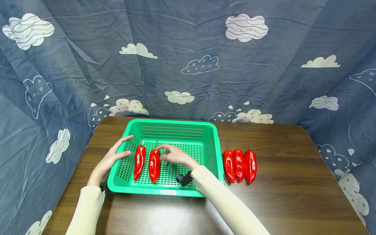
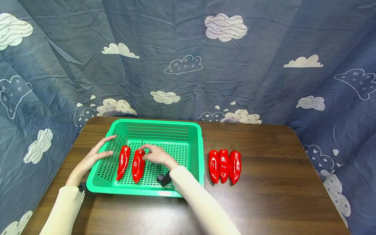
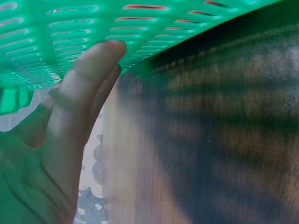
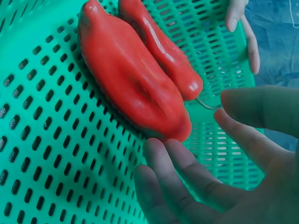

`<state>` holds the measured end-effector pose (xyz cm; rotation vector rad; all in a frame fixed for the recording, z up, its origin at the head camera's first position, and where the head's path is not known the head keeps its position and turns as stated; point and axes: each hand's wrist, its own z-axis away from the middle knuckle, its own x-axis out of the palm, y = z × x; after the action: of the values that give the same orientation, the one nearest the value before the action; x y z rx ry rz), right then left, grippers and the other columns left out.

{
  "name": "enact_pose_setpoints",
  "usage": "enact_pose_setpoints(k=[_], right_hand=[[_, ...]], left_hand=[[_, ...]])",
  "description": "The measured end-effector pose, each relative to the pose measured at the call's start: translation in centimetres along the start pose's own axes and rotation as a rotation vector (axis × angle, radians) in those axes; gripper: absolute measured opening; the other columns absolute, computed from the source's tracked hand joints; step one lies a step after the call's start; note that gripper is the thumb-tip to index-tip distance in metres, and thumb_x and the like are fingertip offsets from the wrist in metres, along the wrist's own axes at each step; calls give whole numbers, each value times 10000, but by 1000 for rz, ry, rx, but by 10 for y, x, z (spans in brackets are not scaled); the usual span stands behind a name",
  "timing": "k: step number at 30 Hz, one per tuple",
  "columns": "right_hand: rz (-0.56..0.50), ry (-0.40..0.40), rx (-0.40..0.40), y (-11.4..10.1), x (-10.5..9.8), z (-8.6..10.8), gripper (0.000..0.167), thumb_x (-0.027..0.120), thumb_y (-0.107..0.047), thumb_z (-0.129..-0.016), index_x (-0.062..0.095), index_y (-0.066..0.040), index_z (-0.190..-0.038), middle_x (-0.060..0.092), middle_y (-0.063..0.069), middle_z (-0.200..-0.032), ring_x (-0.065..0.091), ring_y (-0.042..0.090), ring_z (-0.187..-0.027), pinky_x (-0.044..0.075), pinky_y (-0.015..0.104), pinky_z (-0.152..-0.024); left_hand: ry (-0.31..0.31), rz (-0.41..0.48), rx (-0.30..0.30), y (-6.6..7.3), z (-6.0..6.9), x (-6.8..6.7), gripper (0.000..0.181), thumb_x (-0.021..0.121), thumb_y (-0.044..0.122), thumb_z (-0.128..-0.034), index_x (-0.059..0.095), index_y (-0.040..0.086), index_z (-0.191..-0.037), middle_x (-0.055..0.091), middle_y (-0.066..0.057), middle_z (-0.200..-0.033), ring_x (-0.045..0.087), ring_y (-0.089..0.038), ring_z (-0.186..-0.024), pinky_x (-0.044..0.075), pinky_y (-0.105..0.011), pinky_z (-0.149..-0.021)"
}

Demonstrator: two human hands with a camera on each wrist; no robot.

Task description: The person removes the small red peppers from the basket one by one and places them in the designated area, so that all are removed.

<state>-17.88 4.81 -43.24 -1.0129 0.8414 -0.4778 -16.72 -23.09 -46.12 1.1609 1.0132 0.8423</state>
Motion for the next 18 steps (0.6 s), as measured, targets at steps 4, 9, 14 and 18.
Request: enact_pose_setpoints(k=[4, 9, 14, 18], right_hand=[[23, -27, 14, -1, 4, -3, 456, 565, -1, -847, 577, -86, -1295, 591, 135, -791, 480, 184, -634, 380, 236, -565], [26, -55, 35, -1, 8, -6, 452, 567, -5, -866, 569, -101, -1307, 634, 103, -946, 563, 284, -767, 400, 244, -595], [62, -63, 57, -1, 14, -9, 445, 580, -29, -882, 562, -107, -1320, 612, 75, -1044, 575, 282, -783, 446, 291, -655], [119, -67, 62, -2, 16, -12, 438, 583, -45, -889, 562, -106, -1322, 590, 76, -1104, 572, 251, -749, 423, 245, -632]], left_hand=[[0, -14, 9, 0, 0, -1, 592, 545, 136, -958, 310, 194, -1498, 116, -77, -1566, 125, -315, -1386, 188, -582, -1040], [-2, -28, 21, 0, -1, -1, 593, 545, 132, -956, 309, 182, -1498, 131, -92, -1562, 128, -323, -1387, 185, -587, -1040], [-2, -40, 35, 1, -1, -1, 598, 546, 127, -954, 306, 166, -1500, 131, -91, -1565, 96, -326, -1398, 151, -613, -1045], [-1, -46, 35, 2, -1, -1, 598, 547, 125, -954, 307, 167, -1500, 129, -86, -1567, 75, -324, -1405, 133, -628, -1046]])
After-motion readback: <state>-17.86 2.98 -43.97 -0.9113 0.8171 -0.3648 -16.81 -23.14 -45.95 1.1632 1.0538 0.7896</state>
